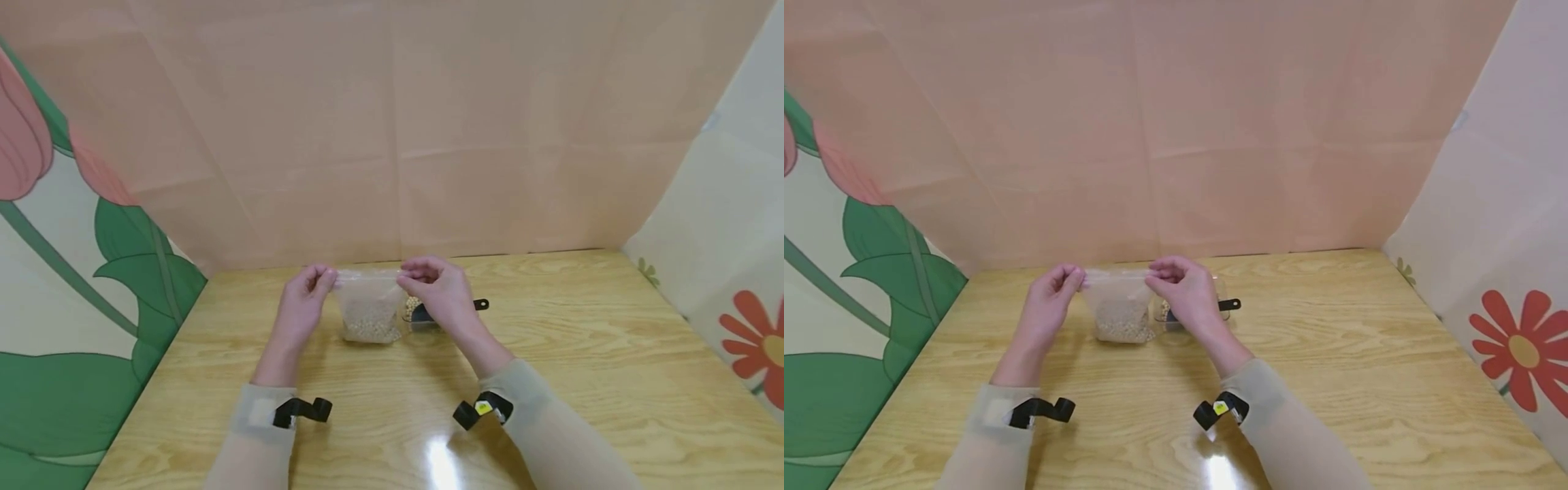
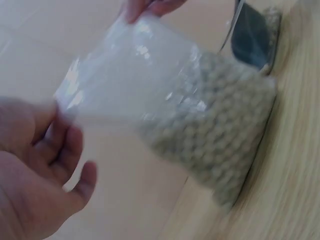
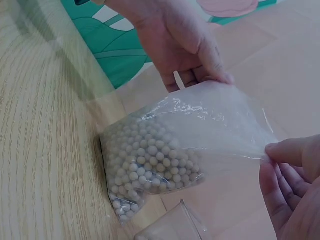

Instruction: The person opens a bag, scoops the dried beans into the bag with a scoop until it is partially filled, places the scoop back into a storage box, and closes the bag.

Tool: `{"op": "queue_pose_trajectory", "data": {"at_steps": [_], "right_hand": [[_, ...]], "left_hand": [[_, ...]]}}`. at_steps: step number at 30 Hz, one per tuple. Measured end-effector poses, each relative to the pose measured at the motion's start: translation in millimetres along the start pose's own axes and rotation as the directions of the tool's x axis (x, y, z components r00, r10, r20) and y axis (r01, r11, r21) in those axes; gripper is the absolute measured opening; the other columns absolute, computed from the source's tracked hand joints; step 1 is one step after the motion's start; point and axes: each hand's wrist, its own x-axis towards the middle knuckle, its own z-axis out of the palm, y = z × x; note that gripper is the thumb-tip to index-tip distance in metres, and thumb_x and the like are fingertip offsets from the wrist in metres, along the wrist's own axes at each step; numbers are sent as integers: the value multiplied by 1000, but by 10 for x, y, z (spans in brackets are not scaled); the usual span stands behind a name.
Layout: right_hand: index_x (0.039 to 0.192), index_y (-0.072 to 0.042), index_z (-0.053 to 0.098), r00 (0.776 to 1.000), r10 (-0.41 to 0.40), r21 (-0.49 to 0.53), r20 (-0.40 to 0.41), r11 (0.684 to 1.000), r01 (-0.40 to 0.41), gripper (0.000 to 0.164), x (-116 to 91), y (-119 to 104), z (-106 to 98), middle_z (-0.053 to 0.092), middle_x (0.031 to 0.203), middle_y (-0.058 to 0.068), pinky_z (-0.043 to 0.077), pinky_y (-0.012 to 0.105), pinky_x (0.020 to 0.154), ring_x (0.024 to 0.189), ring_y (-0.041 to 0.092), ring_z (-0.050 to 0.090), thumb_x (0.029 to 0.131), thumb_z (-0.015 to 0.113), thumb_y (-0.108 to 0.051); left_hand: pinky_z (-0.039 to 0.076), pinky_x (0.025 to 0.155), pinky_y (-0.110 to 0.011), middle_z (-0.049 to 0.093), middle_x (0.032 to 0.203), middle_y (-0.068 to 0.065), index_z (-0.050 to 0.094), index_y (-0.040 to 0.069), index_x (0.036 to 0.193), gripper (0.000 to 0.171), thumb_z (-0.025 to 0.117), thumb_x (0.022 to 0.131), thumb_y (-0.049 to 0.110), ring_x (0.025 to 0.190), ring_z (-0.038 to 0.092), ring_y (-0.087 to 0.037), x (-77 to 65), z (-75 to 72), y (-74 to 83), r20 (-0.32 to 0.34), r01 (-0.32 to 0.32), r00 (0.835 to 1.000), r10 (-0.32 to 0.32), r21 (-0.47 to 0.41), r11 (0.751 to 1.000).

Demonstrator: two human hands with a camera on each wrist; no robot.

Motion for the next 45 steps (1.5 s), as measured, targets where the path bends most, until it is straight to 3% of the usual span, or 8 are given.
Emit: {"op": "queue_pose_trajectory", "data": {"at_steps": [3, 7, 11, 19, 27, 34, 45], "right_hand": [[119, -11, 81, 1000, 17, 24, 5, 1000, -17, 25, 9, 7, -2, 79, 107, 6, 63, 33, 83, 96, 23, 75, 96, 88, -16], [131, -11, 79, 999, -6, 18, 31, 1000, 5, 33, 21, 9, -13, 80, 110, 6, 62, 30, 84, 100, 22, 75, 98, 85, -14], [138, -13, 77, 995, -46, -51, 87, 997, 50, 39, 38, 8, -15, 79, 113, 5, 57, 26, 84, 105, 21, 72, 100, 84, -19], [109, -13, 84, 993, -52, -90, 102, 994, 61, 19, 42, 25, 34, 79, 106, 4, 57, 37, 83, 97, 22, 70, 99, 86, -29], [104, -12, 85, 993, -62, -76, 99, 995, 70, 16, 58, 22, 54, 79, 107, 3, 57, 37, 83, 97, 22, 70, 98, 86, -27], [104, -13, 86, 994, -41, -88, 97, 995, 50, 17, 67, 14, 63, 79, 109, 2, 58, 37, 85, 100, 22, 71, 98, 87, -28], [98, -16, 89, 997, -33, -140, 66, 989, 42, 12, 50, -19, 53, 76, 104, 0, 55, 37, 81, 95, 22, 69, 94, 91, -27]], "left_hand": [[51, 99, -36, 71, 111, -13, 73, 0, 113, 20, 66, 112, 20, 107, 64, -24, 3, -50, -10, 87, -14, 996, 12, 19, 1000], [51, 99, -39, 72, 114, -12, 74, 3, 116, 21, 71, 110, 22, 108, 63, -25, 13, -60, -19, 138, -40, 990, 34, 39, 998], [52, 96, -41, 72, 112, -11, 76, 4, 114, 19, 71, 109, 22, 107, 63, -24, 21, -51, -11, 131, -57, 990, 50, 51, 997], [52, 97, -43, 72, 110, -11, 76, 5, 113, 18, 71, 109, 21, 108, 64, -23, 21, -40, 1, 142, -74, 988, 65, 58, 996], [52, 95, -41, 74, 112, -9, 78, 6, 114, 19, 73, 108, 24, 108, 64, -24, 20, -72, -4, 130, -59, 990, 49, 73, 996], [49, 102, -44, 75, 117, -6, 81, 7, 116, 25, 78, 104, 29, 112, 64, -23, 23, -141, -25, 126, 13, 992, -15, 18, 1000], [48, 93, -43, 76, 109, -6, 83, 10, 106, 21, 81, 102, 30, 105, 63, -24, 17, -140, 0, 89, 53, 994, -55, 30, 998]]}}
